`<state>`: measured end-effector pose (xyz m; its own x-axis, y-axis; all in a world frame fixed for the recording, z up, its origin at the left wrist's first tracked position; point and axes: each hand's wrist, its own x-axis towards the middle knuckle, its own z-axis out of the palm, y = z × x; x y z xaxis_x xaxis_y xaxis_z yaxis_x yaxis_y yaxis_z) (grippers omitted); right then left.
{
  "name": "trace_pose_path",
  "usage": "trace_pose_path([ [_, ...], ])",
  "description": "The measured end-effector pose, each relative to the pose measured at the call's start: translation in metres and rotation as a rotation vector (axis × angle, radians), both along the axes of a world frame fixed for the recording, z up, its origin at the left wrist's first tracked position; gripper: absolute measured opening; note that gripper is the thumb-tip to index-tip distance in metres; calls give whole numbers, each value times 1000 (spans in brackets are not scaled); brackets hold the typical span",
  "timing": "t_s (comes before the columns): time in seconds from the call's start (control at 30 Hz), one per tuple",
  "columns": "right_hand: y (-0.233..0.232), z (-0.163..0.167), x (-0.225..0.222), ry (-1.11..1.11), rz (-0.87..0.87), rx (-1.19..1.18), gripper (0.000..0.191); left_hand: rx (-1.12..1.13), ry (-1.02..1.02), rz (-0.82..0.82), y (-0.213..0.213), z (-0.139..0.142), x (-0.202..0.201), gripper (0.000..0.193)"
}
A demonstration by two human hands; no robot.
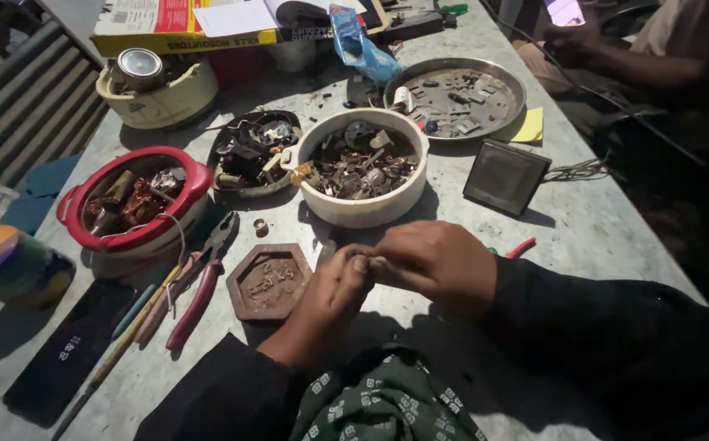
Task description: The person uses a screwdriver to unscrew and disassemble a small black electronic component held in their left hand. They then use a hammer to tap the component on a hexagonal metal weight to separate parts. The person continues to manipulate the component and tools on a cluttered workbench.
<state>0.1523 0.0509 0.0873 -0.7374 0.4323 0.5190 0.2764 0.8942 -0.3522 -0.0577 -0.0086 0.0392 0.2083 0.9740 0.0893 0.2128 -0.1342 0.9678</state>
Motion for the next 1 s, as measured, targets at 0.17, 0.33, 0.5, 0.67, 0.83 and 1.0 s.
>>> trace_pose_path([
  [0.17,4,-4,2,-25,14,152,21,131,-137,-97,4,-12,2,45],
  [0.33,2,-8,8,3,-13,526,37,48,-237,-114,5,-7,-1,51],
  [0.5,13,-16,9,10,-30,33,28,180,-29,-9,9,5,-1,61],
  [0.67,21,-32,9,-19,-18,4,25,481,259,42,9,12,-3,63],
  [0.83,18,-39,6,-98,-179,119,27,411,275,31,7,9,-5,64],
  [1.0,14,-33,4,27,-95,9,33,491,216,38,15,1,-10,66],
])
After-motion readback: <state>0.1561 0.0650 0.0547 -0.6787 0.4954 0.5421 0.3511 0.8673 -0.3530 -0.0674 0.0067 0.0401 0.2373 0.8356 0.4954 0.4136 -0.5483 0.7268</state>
